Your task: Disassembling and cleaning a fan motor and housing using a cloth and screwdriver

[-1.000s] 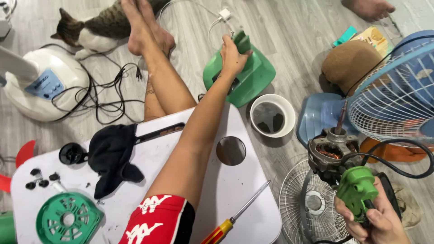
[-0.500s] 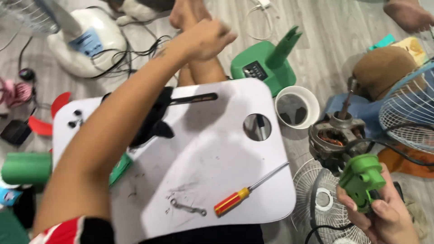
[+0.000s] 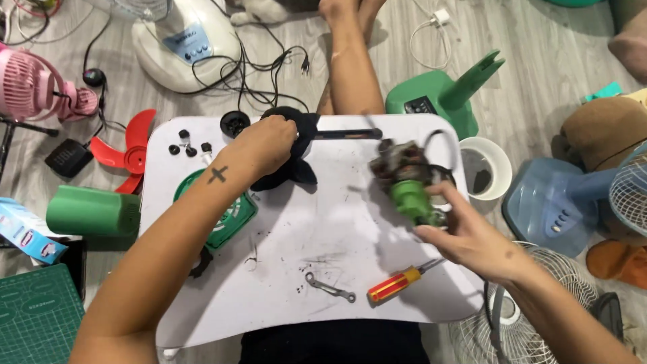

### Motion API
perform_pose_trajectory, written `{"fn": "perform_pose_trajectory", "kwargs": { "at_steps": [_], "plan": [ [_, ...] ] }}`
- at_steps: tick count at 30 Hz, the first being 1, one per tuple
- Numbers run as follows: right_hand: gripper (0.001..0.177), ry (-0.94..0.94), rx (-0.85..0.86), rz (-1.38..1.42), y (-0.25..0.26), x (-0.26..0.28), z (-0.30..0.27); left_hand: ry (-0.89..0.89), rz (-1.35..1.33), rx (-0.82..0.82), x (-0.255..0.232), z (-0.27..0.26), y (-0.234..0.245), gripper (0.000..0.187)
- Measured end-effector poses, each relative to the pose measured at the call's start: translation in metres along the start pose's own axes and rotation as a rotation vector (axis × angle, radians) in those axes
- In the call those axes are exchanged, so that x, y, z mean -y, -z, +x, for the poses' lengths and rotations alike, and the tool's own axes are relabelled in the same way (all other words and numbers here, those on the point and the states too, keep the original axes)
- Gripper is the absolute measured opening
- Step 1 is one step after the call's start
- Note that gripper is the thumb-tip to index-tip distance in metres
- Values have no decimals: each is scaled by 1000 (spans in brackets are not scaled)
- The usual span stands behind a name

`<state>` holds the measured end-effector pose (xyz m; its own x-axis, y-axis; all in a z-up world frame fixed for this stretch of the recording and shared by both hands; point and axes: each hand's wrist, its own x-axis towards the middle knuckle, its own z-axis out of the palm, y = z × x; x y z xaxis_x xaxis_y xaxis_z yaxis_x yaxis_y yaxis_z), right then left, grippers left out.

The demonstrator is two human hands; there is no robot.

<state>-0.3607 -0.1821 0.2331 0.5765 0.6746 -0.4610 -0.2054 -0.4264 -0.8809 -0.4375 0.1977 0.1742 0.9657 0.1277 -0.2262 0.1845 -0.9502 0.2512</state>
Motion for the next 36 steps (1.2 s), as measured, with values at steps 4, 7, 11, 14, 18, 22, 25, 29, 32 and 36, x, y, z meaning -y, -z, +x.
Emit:
{"fn": "perform_pose_trajectory", "kwargs": {
  "at_steps": [4,7,11,14,18,22,25,29,32,36],
  "plan": [
    [52,-103,201,-506,-39,40,10,209,-157,60,19,1,-9,21],
    [48,-228,296,-810,-66,63,8,258,-137,-73,43,10,-11,17],
    [46,-26,380,-924,-83,50,11,234,-268,-281,22,-25,31,18],
    [49,49,389,-889,-88,46,10,249,-299,-320,15,-31,27,23],
    [58,84,271,-817,-80,50,6,119,-254,-396,1,-36,28,18],
    [53,128,254,-734,-63,37,1,84,-243,-359,-13,-41,34,21],
    [55,36,249,-644,-57,31,1,94,-206,-355,-20,-47,35,24],
    [56,157,111,-708,-50,14,-4,-3,-199,-397,-26,-61,40,16],
    [54,179,2,-686,-43,6,-8,-33,-146,-443,-34,-69,45,21],
    [42,109,-102,-564,-28,-5,-17,51,-143,-240,-47,-69,46,24]
  ]
}}
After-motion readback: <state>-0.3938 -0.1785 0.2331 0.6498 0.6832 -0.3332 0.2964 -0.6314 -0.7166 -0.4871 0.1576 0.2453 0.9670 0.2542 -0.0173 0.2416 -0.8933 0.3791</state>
